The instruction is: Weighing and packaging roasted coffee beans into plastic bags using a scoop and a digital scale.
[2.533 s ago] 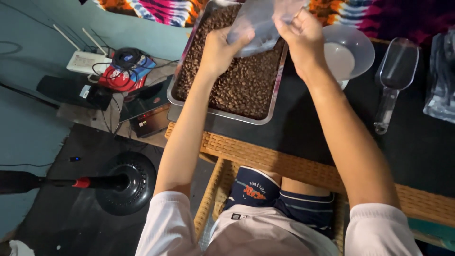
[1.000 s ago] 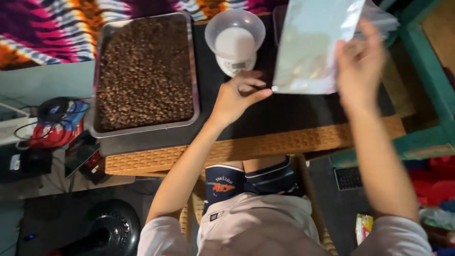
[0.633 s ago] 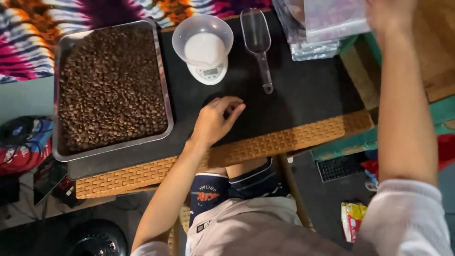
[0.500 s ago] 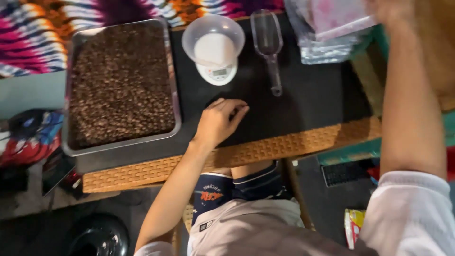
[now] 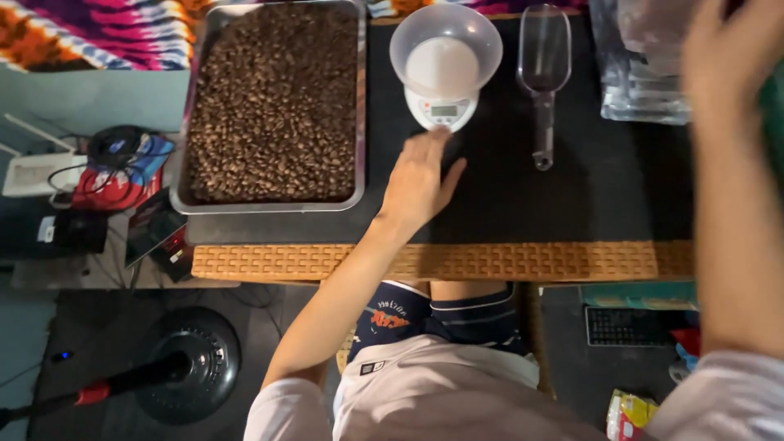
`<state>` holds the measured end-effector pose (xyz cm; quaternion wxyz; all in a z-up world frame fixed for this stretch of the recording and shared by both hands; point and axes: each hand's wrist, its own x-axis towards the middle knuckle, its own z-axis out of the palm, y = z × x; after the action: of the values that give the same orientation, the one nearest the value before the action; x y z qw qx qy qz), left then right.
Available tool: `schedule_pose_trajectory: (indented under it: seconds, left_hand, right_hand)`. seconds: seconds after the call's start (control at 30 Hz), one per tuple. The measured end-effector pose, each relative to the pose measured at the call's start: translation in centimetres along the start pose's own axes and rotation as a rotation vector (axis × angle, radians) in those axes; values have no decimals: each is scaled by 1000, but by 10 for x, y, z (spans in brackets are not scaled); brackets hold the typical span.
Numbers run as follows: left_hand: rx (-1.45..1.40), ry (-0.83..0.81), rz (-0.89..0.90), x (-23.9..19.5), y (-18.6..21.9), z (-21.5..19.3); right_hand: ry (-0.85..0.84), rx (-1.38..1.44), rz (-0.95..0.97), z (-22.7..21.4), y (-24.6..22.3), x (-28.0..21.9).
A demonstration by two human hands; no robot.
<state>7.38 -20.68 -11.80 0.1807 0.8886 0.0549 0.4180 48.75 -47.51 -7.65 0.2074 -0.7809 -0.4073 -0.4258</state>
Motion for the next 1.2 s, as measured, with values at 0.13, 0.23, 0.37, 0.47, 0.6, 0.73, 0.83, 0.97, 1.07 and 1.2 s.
schedule_pose_trajectory:
  seconds: [0.13,0.23,0.37,0.47,0.6,0.73,0.83,0.97,1.07,1.2]
  left_hand:
    - [159,-247,-182,4,-11,-1]
    - [211,-426,-202,3,-14,2]
    - [219,-471,-186,0,-24,7]
    - [197,-485,-186,-9,-37,21]
    - [171,-463,-160,-21,-37,22]
    - [154,-378,-103,-45,-33,12]
    - [187,-317,-57,-58,-27,0]
    - [168,-211,-36,-66,-20,-6]
    - [157,-203,-42,-65,-18,-9]
    - [92,-260,-68,-59,-16,-17]
  right_hand:
    - [-147,201,44,-27,-197,-32]
    - [-376,483,90,-41,-294,-43]
    - [-632,486,35,-31,-337,-35]
    - [-649,417,-19,-36,-342,-39]
    - [-617,353,-82,-53,-348,-45]
    - [-618,320,-65,-62,-353,-63]
    - [-603,345,-98,-66,-355,-70]
    - [-491,293,-172,-66,-354,-81]
    - [-451,325,-183,-66,-353,-83]
    - [-393,336,-207,-67,-354,-79]
